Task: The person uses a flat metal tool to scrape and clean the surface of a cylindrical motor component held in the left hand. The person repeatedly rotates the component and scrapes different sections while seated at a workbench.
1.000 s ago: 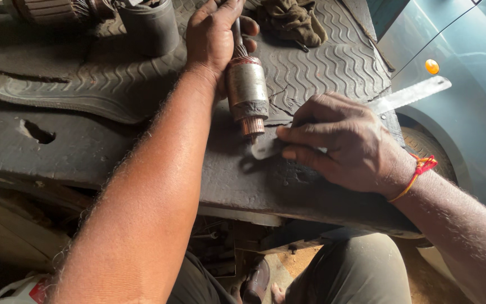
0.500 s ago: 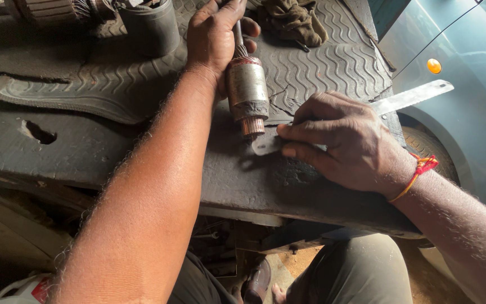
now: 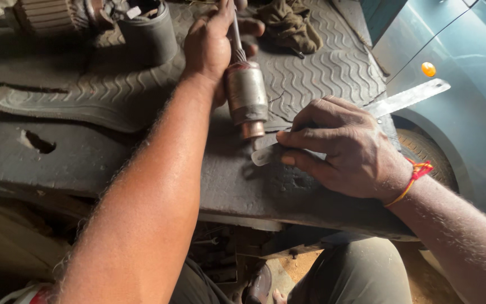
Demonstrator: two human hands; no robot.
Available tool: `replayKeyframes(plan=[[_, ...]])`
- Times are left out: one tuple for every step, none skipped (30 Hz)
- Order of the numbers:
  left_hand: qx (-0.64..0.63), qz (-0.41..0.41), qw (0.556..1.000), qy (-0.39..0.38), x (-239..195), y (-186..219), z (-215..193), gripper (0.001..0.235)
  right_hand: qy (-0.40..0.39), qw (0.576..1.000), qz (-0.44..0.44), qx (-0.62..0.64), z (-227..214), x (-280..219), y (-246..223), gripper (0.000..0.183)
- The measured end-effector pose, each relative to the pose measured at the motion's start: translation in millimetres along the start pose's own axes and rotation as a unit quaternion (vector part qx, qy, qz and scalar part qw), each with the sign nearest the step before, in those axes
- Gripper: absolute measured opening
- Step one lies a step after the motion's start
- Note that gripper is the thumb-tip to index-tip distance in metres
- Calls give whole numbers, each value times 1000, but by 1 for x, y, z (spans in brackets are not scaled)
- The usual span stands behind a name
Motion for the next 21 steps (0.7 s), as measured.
replayKeyframes(plan=[[-7,2,1000,-10,2,-1,3,27,4,1000,2,2,-1,0,1,27],[-12,2,1000,-18,2,-2,3,28,3,1000,3,1,0,-1,1,27],[-16,3,1000,-26,4,-4,3,29,3,1000,4,-1,1,-1,2,27],[-5,7,1000,-17,6,-6,1,29,1,1000,5,-2,1,-1,3,27],[7,12,1000,-9,8,-9,-1,30,-2,1000,10,0,2,-2,4,27],[20,16,1000,0,10,-10,-5,31,-3,1000,14,3,2,-1,5,28],[4,36,999,8,12,-9,-8,28,-5,1000,19,7,3,-1,5,28],[-14,56,998,16,13,-9,-11,25,-7,1000,18,8,3,-1,6,28],[-31,75,996,23,13,-9,-13,23,-9,1000,18,8,2,-1,6,28],[-32,83,996,29,13,-9,-15,23,-8,1000,16,9,3,0,6,28],[-33,92,995,36,13,-8,-15,23,-9,1000,15,8,3,1,5,28],[-35,99,994,43,11,-9,-15,23,-11,1000,15,6,3,1,5,28],[-33,103,993,47,11,-8,-16,22,-13,1000,14,4,4,0,5,28],[-31,106,993,50,11,-8,-15,22,-13,1000,19,1,4,0,5,28],[-30,109,992,54,11,-7,-14,22,-12,1000,24,-1,4,0,5,27],[-19,97,994,49,11,-7,-12,22,-11,1000,28,-3,3,0,6,27],[-8,84,995,44,10,-7,-11,22,-13,1000,28,-4,3,0,6,27],[3,72,997,39,9,-7,-11,22,-15,1000,27,-3,4,1,5,26],[7,64,997,41,9,-7,-11,24,-16,1000,26,-3,4,1,5,26],[12,56,997,43,7,-7,-12,25,-25,999,32,6,5,1,5,26],[16,47,998,44,7,-7,-12,27,-34,999,37,15,6,1,6,27]])
Point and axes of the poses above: each hand's wrist, its own x-axis towards the middle knuckle, its own z-axis out of the palm, y = z × x, the point moved 5 cm from there along x, towards the middle knuckle, and after that the axes turned 14 degrees about z, right-handed, at the moved point
